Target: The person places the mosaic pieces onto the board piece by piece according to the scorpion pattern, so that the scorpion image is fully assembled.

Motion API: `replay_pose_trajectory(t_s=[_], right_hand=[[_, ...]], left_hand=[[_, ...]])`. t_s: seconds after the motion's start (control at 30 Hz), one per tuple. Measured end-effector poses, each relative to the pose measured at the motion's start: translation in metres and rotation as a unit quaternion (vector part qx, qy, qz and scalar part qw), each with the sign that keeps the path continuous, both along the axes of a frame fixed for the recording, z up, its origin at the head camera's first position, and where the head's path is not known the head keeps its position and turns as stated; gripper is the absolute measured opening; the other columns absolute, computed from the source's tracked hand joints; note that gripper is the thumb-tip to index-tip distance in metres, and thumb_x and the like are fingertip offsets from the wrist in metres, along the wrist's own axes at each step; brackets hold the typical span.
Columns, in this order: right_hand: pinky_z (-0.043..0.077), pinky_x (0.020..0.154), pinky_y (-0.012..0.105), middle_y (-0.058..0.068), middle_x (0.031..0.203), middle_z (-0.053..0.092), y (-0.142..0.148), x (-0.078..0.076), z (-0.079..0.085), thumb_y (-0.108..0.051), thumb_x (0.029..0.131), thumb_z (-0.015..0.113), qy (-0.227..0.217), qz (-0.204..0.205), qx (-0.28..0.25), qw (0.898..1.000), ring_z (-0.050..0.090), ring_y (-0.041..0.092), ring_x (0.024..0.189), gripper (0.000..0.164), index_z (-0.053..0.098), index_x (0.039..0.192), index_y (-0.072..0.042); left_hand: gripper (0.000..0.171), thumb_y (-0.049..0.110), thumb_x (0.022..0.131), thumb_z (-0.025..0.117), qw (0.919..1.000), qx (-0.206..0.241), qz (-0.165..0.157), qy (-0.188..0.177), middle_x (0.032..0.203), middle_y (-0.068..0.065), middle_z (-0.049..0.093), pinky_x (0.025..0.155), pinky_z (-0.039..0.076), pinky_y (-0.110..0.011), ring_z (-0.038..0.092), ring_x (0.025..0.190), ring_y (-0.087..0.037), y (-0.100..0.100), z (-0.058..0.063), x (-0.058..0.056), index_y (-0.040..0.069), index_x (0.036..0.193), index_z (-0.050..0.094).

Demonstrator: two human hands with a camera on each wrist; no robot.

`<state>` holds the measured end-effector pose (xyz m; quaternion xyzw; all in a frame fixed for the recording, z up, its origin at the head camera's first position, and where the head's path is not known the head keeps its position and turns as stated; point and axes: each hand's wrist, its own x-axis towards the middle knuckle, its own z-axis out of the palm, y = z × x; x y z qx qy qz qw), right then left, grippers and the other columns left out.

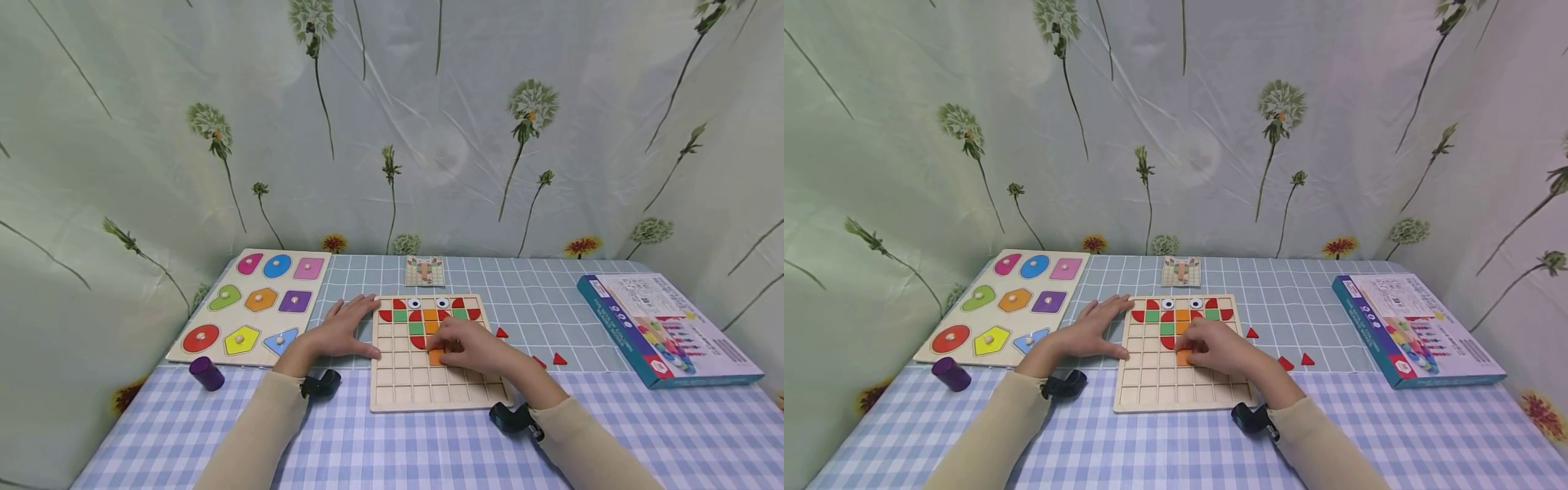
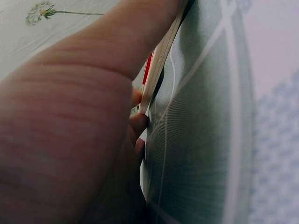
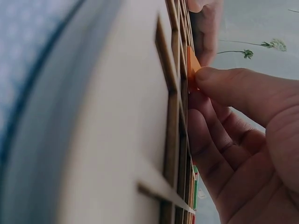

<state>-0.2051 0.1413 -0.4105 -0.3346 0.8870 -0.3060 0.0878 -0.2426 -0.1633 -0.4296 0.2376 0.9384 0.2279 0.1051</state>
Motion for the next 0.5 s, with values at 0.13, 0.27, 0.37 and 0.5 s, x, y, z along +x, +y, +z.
replay_pose_trajectory(t_s=[0.13, 0.27, 0.37, 0.5], right_hand=[[0.046, 0.069, 0.019, -0.005, 0.094, 0.060, 0.0002, -0.0005, -0.0005, -0.012, 0.089, 0.075, 0.005, 0.000, 0.001, 1.000, 0.051, 0.008, 0.082, 0.018, 0.076, 0.106, -0.020], [0.047, 0.069, 0.019, -0.005, 0.093, 0.061, -0.0005, -0.0003, -0.0009, -0.012, 0.089, 0.075, 0.002, 0.000, 0.001, 1.000, 0.051, 0.008, 0.082, 0.019, 0.076, 0.106, -0.020], [0.048, 0.070, 0.020, -0.006, 0.093, 0.061, -0.0010, 0.0004, -0.0011, -0.013, 0.090, 0.074, -0.004, -0.004, 0.001, 1.000, 0.052, 0.009, 0.082, 0.018, 0.075, 0.106, -0.021], [0.050, 0.074, 0.020, -0.009, 0.098, 0.065, 0.0007, 0.0010, -0.0006, -0.015, 0.092, 0.072, -0.013, -0.010, -0.010, 1.000, 0.053, 0.008, 0.085, 0.016, 0.074, 0.106, -0.022]], left_hand=[[0.103, 0.059, 0.075, 0.080, 1.0000, -0.002, 0.000, 0.002, 0.169, -0.005, 0.019, 0.125, -0.001, -0.061, 0.010, 0.158, -0.030, -0.0002, 0.0011, -0.0002, 0.018, 0.157, 0.031], [0.104, 0.059, 0.075, 0.079, 1.0000, -0.003, 0.001, 0.001, 0.169, -0.005, 0.019, 0.125, 0.000, -0.061, 0.010, 0.158, -0.030, -0.0005, 0.0018, 0.0008, 0.018, 0.157, 0.031], [0.104, 0.059, 0.075, 0.080, 1.0000, 0.000, 0.001, -0.001, 0.169, -0.005, 0.020, 0.125, 0.000, -0.061, 0.010, 0.158, -0.030, -0.0004, 0.0017, 0.0015, 0.018, 0.157, 0.031], [0.104, 0.059, 0.075, 0.080, 1.0000, 0.003, 0.001, 0.002, 0.169, -0.005, 0.020, 0.125, 0.000, -0.062, 0.010, 0.158, -0.031, 0.0000, 0.0016, 0.0016, 0.018, 0.157, 0.032]])
